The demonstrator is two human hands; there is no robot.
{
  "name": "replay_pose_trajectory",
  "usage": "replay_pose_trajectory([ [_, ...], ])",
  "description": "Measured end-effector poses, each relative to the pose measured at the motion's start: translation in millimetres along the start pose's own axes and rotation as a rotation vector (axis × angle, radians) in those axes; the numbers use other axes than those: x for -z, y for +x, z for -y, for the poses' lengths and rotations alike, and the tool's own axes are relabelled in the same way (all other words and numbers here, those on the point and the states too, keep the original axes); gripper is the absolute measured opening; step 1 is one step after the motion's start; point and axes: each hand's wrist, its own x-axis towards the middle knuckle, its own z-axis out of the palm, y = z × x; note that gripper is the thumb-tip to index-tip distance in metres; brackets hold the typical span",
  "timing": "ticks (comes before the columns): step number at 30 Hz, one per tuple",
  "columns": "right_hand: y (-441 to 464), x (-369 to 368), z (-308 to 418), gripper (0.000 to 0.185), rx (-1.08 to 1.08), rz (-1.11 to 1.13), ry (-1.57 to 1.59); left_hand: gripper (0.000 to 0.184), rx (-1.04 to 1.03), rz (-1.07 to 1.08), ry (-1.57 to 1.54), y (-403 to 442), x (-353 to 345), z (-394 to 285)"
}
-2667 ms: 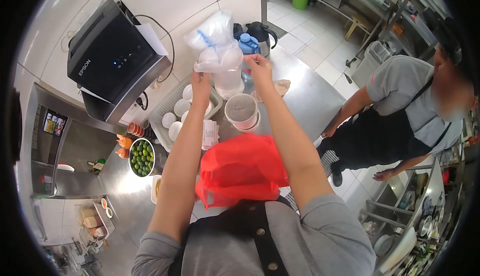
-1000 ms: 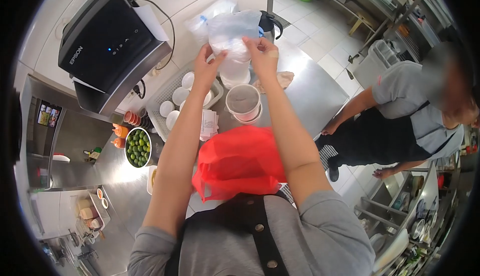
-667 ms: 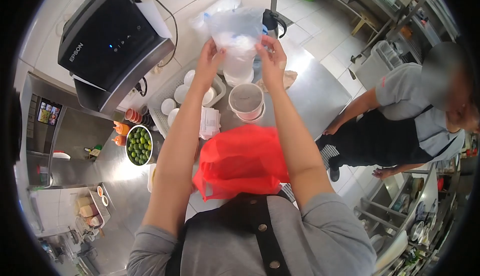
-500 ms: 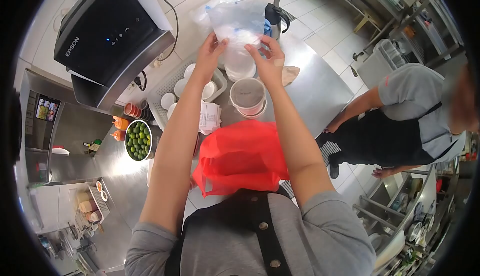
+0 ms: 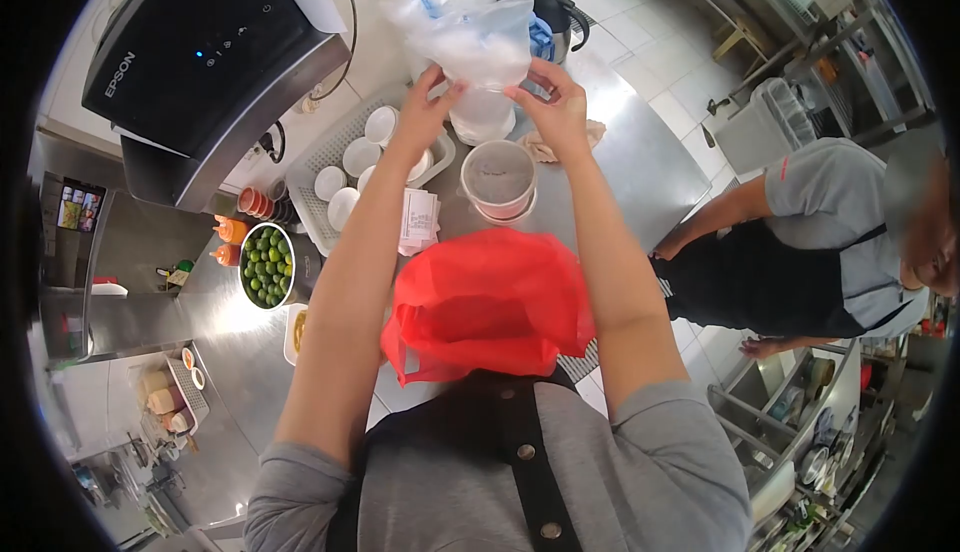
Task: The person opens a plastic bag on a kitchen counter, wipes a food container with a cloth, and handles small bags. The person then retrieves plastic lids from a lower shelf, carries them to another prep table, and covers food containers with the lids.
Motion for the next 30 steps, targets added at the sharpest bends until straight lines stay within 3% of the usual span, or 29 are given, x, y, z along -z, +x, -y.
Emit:
replay_pose_trajectory([
  [5, 4.8, -10.4, 31.6, 0.053, 0.094, -0.036, 0.022, 0.069, -0.158, -0.046, 0.054, 5.6, 16.2, -41.6],
  [8, 12.6, -13.0, 13.5, 0.048, 0.073, -0.025, -0.021, 0.069, -0.255, -0.033, -0.118, 15.4, 7.7, -52.3],
  [20, 16.0, -5.4, -27.0, 0.042, 0.238, -0.067, -0.371, 0.06, -0.083, 0.166, -0.082, 22.1, 9.3, -25.3],
  [26, 16.2, -4.4, -43.3, 0.052, 0.258, -0.11, -0.418, 0.058, -0.109, 0.183, -0.104, 16.9, 6.6, -8.2],
  [30, 14.0, 0.1, -52.2, 0.053, 0.263, -0.092, -0.474, 0.053, -0.221, 0.143, 0.082, 12.3, 6.1, -4.0],
])
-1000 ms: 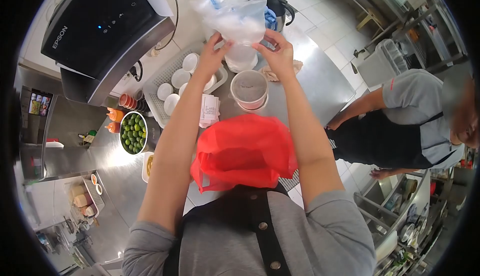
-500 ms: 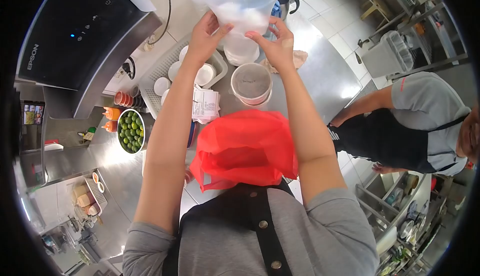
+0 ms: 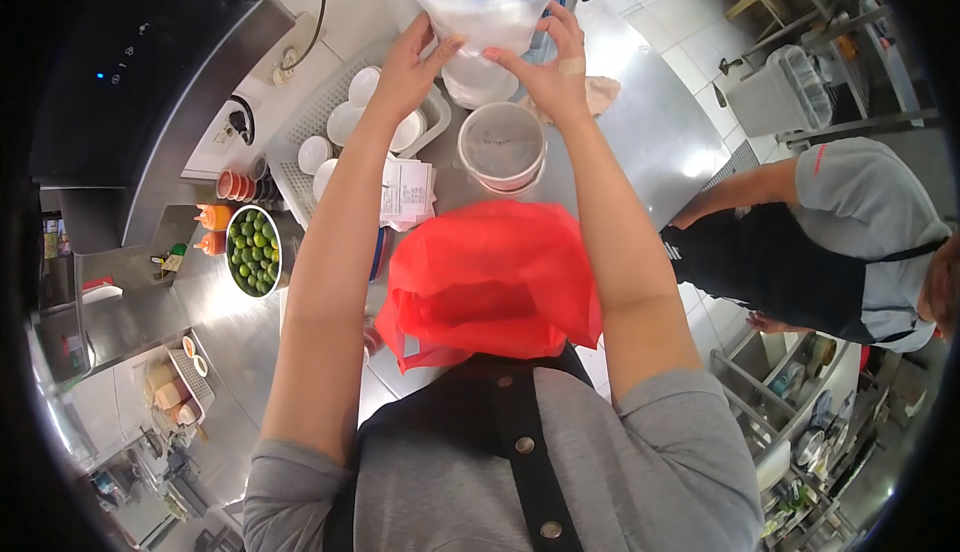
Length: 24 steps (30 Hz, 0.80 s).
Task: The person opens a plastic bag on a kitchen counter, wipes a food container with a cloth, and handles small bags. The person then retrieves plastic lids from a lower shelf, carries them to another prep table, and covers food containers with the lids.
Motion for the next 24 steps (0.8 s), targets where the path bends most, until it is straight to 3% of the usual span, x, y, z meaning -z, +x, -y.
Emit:
replay_pose_trajectory([
  [5, -5.8, -0.4, -6.7, 0.054, -0.007, 0.042, -0.05, 0.052, -0.129, -0.042, 0.274, -1.3, 1.3, 11.3],
  [8, -2.3, 4.0, 6.3, 0.059, -0.025, 0.116, -0.083, 0.055, -0.049, -0.015, 0.452, -3.7, 0.8, 0.5],
  [11, 1.7, 11.5, 29.3, 0.075, -0.09, 0.185, -0.077, 0.058, 0.021, 0.018, 0.436, -4.6, 2.5, -0.3],
  [14, 8.1, 16.7, 35.0, 0.092, -0.135, 0.159, 0.063, 0.059, -0.107, -0.09, 0.436, -7.1, 3.9, -11.9],
  [16, 19.2, 24.9, 51.9, 0.1, -0.178, 0.144, 0.197, 0.056, -0.063, -0.22, 0.276, -5.0, 0.9, -38.1],
  [17, 21.7, 20.7, 56.9, 0.084, -0.094, 0.057, 0.304, 0.055, -0.042, -0.283, 0.198, -0.2, 0.1, -50.9],
  [20, 23.4, 7.1, 62.3, 0.062, -0.188, 0.101, 0.599, 0.043, -0.003, -0.329, 0.042, 14.4, -0.1, -69.4],
  [21, 20.4, 1.5, 58.5, 0.043, -0.133, 0.063, 0.53, 0.043, -0.003, -0.302, -0.001, 15.8, -2.1, -67.0],
  [24, 17.7, -2.7, 48.9, 0.04, -0.125, 0.013, 0.498, 0.04, 0.01, -0.227, -0.08, 18.0, -5.3, -55.7],
])
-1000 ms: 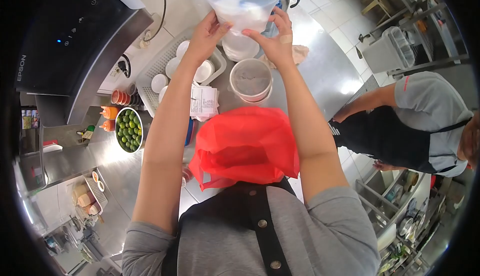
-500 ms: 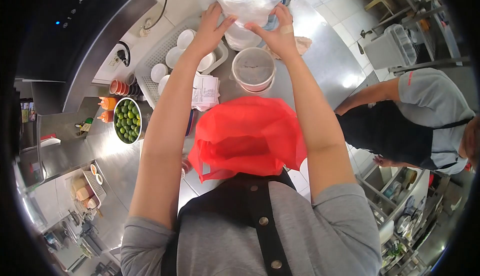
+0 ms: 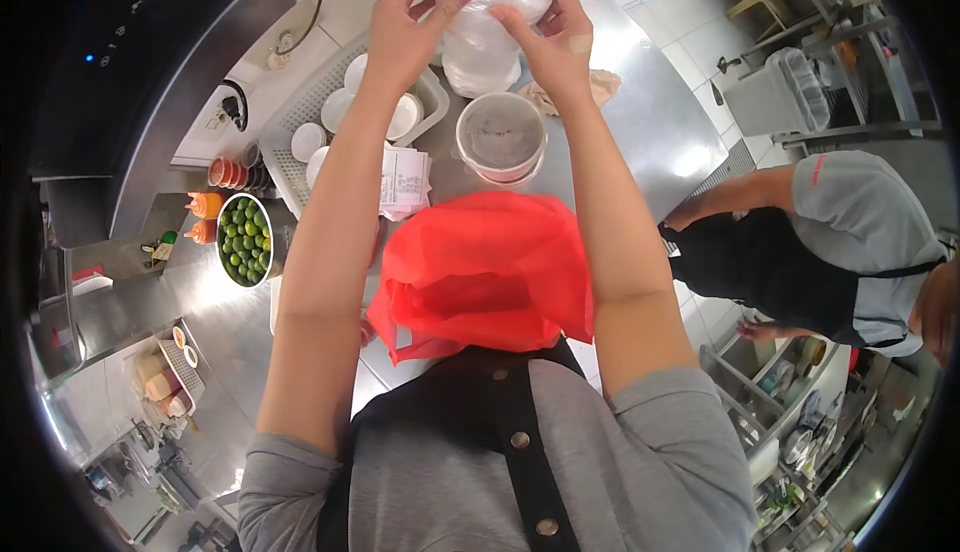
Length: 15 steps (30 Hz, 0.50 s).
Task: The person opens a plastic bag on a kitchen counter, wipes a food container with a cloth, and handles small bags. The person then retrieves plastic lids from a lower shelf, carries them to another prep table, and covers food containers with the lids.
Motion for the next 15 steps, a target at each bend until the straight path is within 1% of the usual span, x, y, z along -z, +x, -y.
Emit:
replay_pose_trajectory([
  [2, -0.9, 1.1, 0.8, 0.038, -0.009, -0.006, -0.042, 0.039, 0.004, 0.031, 0.005, 4.6, 2.5, 4.1],
  [5, 1.1, 2.4, -3.9, 0.037, 0.003, 0.003, -0.035, 0.045, 0.079, 0.067, 0.049, 4.6, 4.0, -1.6],
  [8, 3.0, 4.8, -14.1, 0.038, -0.005, 0.028, -0.019, 0.051, -0.025, 0.024, 0.049, 5.2, -2.1, 22.4],
  [11, 5.1, 5.9, -13.5, 0.04, 0.001, 0.056, 0.025, 0.043, -0.084, -0.07, 0.035, 4.7, -9.6, 28.5],
  [12, 5.0, 4.6, -13.2, 0.041, 0.004, 0.067, 0.053, 0.043, -0.086, -0.077, 0.067, 3.8, -9.8, 27.4],
  [14, 7.8, 6.1, -13.9, 0.044, 0.029, 0.097, -0.045, 0.045, -0.076, -0.09, 0.136, -1.6, -8.1, 23.4],
  [15, 9.1, 6.3, -12.7, 0.045, 0.054, 0.112, -0.094, 0.047, -0.141, -0.139, 0.27, -0.4, -8.3, 23.2],
])
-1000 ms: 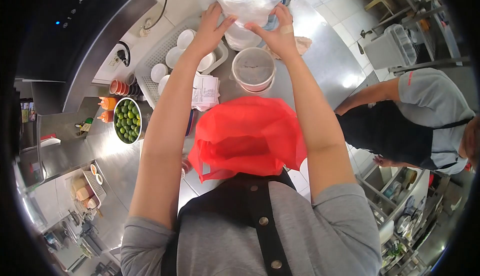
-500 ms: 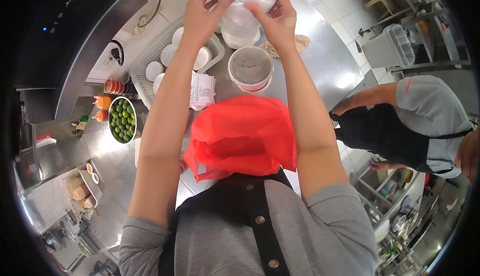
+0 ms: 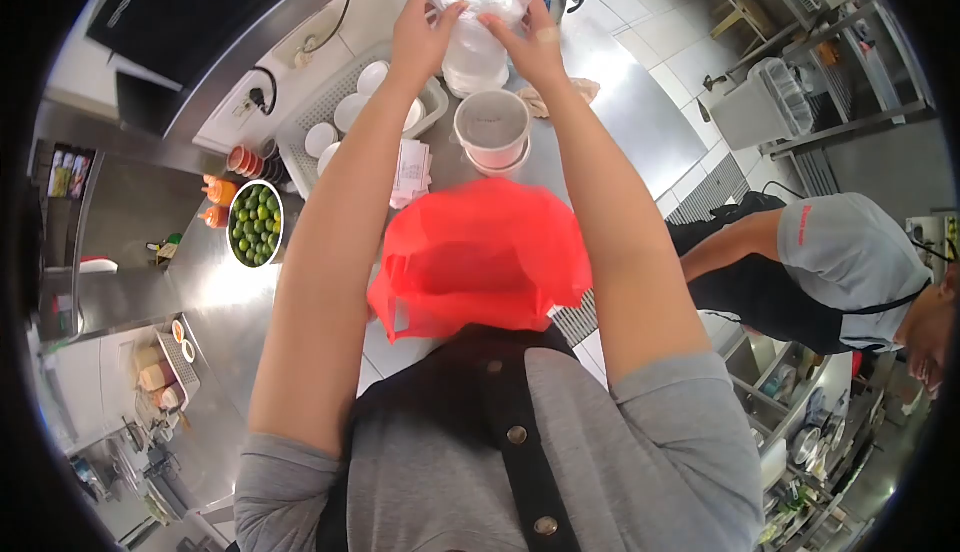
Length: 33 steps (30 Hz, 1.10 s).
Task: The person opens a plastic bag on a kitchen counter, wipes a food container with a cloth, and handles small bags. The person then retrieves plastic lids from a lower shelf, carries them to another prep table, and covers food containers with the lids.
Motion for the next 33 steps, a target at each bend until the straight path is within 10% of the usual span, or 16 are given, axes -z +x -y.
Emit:
replay_pose_trajectory([
  [7, -48.1, 46.9, 41.0, 0.114, -0.103, -0.008, -0.266, 0.059, -0.04, -0.015, 0.191, -66.2, 57.9, -85.7],
  [11, -173.5, 114.8, 88.5, 0.103, -0.178, -0.081, -0.43, 0.036, 0.133, 0.186, 0.166, -214.3, 155.3, -148.1],
  [19, -471.0, 161.4, 71.3, 0.068, -0.431, -0.416, -0.797, 0.02, 0.768, -0.137, 0.073, -411.4, 210.2, -167.6],
  [21, -530.2, 152.5, 49.1, 0.068, -0.395, -0.141, -0.863, 0.017, 0.725, -0.071, 0.064, -403.7, 194.6, -173.2],
  [23, -642.8, 185.8, -14.3, 0.078, -0.738, 0.481, -0.917, 0.013, 0.636, 0.08, 0.053, -372.0, 169.4, -177.5],
  [24, -665.7, 197.0, -32.9, 0.078, -1.305, 0.893, -0.82, 0.011, 0.469, 0.201, 0.093, -356.5, 158.6, -177.8],
  [25, -752.3, 219.0, -106.0, 0.078, -1.27, 1.283, -0.764, 0.01, 0.293, 0.321, 0.133, -342.5, 150.3, -180.1],
  [28, -711.0, 219.6, -49.1, 0.064, -2.19, 0.741, -0.474, 0.016, -0.005, 0.602, 0.242, -311.0, 138.1, -196.8],
  [33, -683.8, 204.4, -40.9, 0.035, -1.066, -0.267, -0.791, 0.033, 0.383, 0.986, 0.542, -368.7, 155.6, -181.3],
])
